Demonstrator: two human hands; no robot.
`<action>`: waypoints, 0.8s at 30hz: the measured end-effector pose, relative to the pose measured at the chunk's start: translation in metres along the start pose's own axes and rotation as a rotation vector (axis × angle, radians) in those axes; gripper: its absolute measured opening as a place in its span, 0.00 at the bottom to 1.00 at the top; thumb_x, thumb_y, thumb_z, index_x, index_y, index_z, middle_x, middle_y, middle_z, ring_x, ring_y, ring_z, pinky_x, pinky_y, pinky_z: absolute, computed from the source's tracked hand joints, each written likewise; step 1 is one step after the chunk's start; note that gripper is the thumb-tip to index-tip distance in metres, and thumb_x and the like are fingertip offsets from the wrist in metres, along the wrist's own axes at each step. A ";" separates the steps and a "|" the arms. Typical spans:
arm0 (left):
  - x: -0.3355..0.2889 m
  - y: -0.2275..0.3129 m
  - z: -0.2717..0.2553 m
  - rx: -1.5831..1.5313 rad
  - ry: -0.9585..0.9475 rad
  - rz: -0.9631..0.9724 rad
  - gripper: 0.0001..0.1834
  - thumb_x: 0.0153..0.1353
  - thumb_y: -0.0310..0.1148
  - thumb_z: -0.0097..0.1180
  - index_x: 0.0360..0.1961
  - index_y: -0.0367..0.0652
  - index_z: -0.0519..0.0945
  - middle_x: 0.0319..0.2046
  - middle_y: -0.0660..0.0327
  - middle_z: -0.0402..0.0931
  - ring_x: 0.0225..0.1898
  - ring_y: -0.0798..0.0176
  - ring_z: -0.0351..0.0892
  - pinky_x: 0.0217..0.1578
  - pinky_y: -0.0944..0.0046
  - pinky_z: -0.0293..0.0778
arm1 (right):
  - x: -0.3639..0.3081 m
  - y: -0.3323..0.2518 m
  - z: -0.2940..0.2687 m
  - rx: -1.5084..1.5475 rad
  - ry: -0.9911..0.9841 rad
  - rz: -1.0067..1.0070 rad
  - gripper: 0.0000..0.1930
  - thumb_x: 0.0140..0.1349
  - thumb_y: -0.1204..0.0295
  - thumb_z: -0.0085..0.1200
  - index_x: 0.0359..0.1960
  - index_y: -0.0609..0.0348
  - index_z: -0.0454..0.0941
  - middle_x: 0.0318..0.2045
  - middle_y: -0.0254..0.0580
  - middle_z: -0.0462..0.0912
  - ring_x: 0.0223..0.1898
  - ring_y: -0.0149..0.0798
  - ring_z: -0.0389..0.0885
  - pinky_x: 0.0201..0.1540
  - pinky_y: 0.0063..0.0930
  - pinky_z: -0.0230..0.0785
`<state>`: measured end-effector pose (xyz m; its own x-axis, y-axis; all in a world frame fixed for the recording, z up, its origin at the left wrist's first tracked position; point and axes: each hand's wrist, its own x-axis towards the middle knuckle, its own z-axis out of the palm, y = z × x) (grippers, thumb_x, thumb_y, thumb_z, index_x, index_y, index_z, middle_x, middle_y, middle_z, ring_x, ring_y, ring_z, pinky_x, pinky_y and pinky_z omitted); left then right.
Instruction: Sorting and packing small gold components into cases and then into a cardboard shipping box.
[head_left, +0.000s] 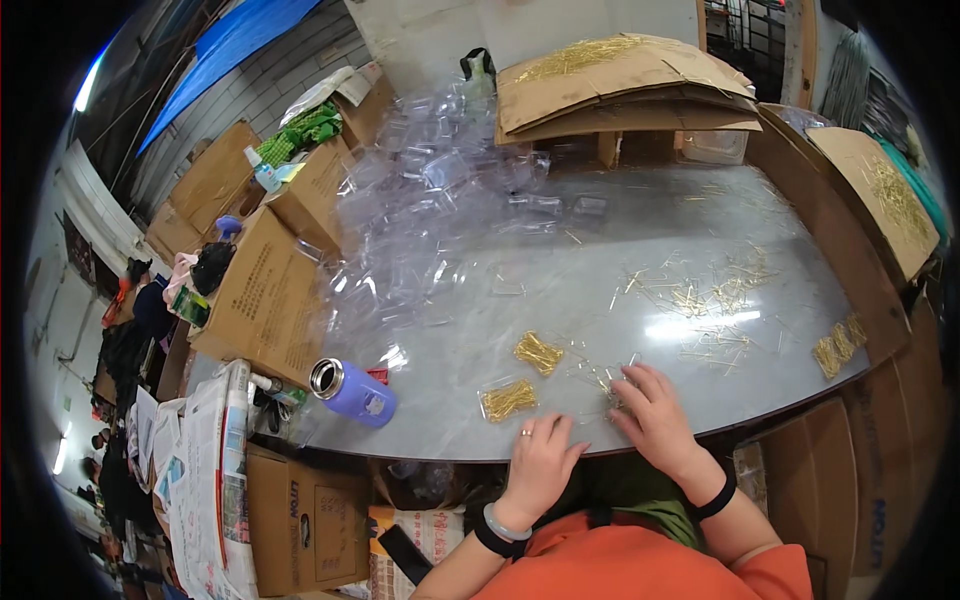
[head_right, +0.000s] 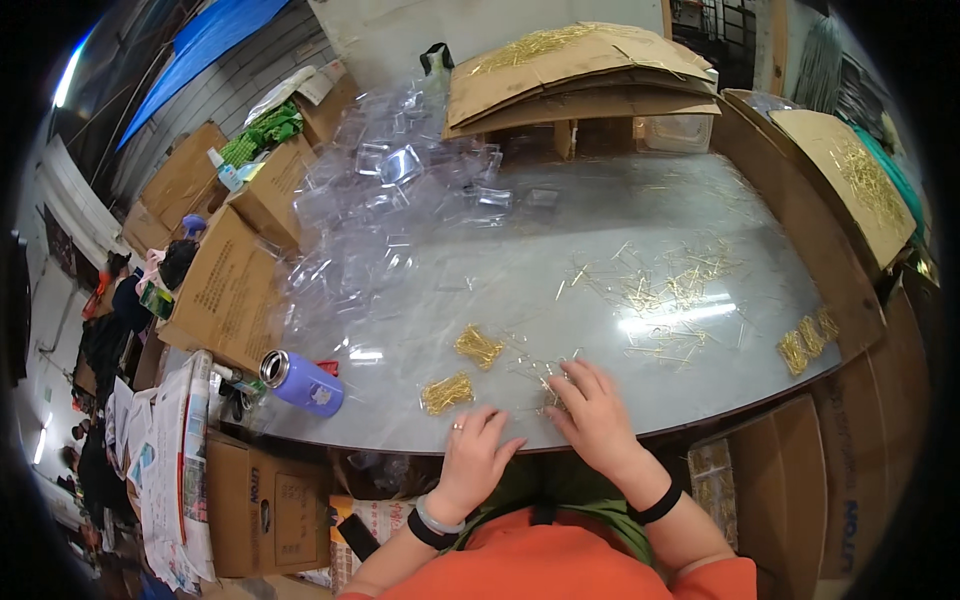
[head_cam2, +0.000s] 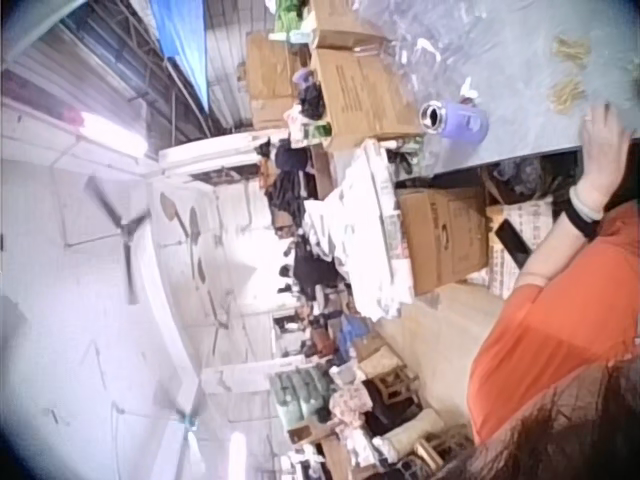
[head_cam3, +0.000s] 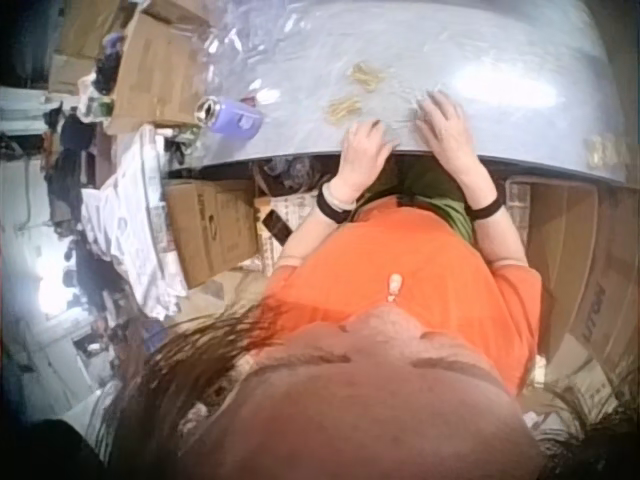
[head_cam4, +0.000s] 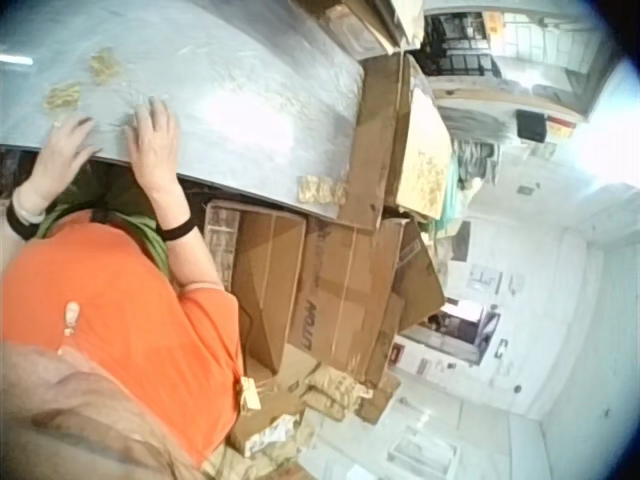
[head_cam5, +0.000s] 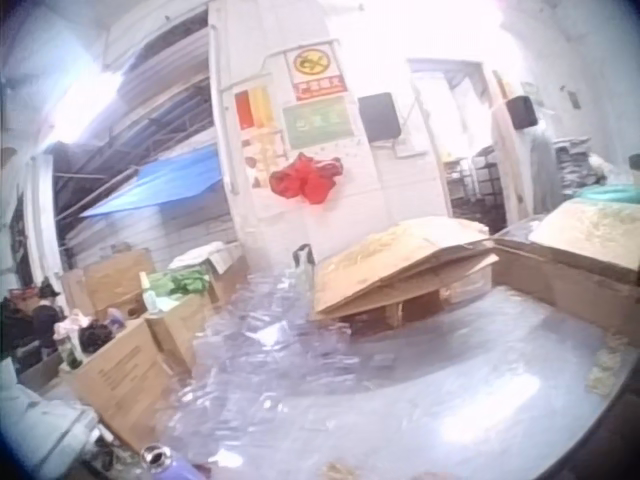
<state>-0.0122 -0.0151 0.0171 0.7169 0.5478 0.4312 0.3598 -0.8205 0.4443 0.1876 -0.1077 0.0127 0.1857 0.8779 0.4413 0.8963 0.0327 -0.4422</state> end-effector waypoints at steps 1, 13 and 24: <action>0.007 0.002 0.002 0.002 -0.005 -0.001 0.24 0.56 0.34 0.70 0.51 0.33 0.80 0.48 0.49 0.76 0.47 0.43 0.74 0.50 0.49 0.72 | -0.002 -0.006 -0.003 -0.045 0.029 0.056 0.25 0.64 0.64 0.61 0.60 0.63 0.72 0.61 0.55 0.73 0.65 0.61 0.68 0.68 0.52 0.61; 0.022 -0.010 0.020 -0.004 -0.040 -0.021 0.39 0.53 0.37 0.74 0.60 0.25 0.71 0.59 0.42 0.69 0.62 0.38 0.66 0.63 0.47 0.64 | 0.003 0.002 -0.004 -0.003 -0.200 -0.156 0.22 0.64 0.77 0.51 0.61 0.58 0.73 0.64 0.49 0.73 0.68 0.54 0.67 0.73 0.52 0.56; 0.024 -0.005 0.017 0.021 -0.164 -0.070 0.47 0.53 0.44 0.74 0.64 0.24 0.65 0.65 0.40 0.61 0.69 0.36 0.57 0.68 0.43 0.58 | -0.011 -0.003 -0.019 0.044 0.017 0.055 0.22 0.57 0.79 0.59 0.55 0.55 0.78 0.59 0.43 0.79 0.63 0.52 0.73 0.66 0.48 0.65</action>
<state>0.0135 -0.0008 0.0120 0.7766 0.5715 0.2652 0.4236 -0.7852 0.4517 0.1908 -0.1270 0.0241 0.2415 0.8705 0.4287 0.8659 0.0061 -0.5001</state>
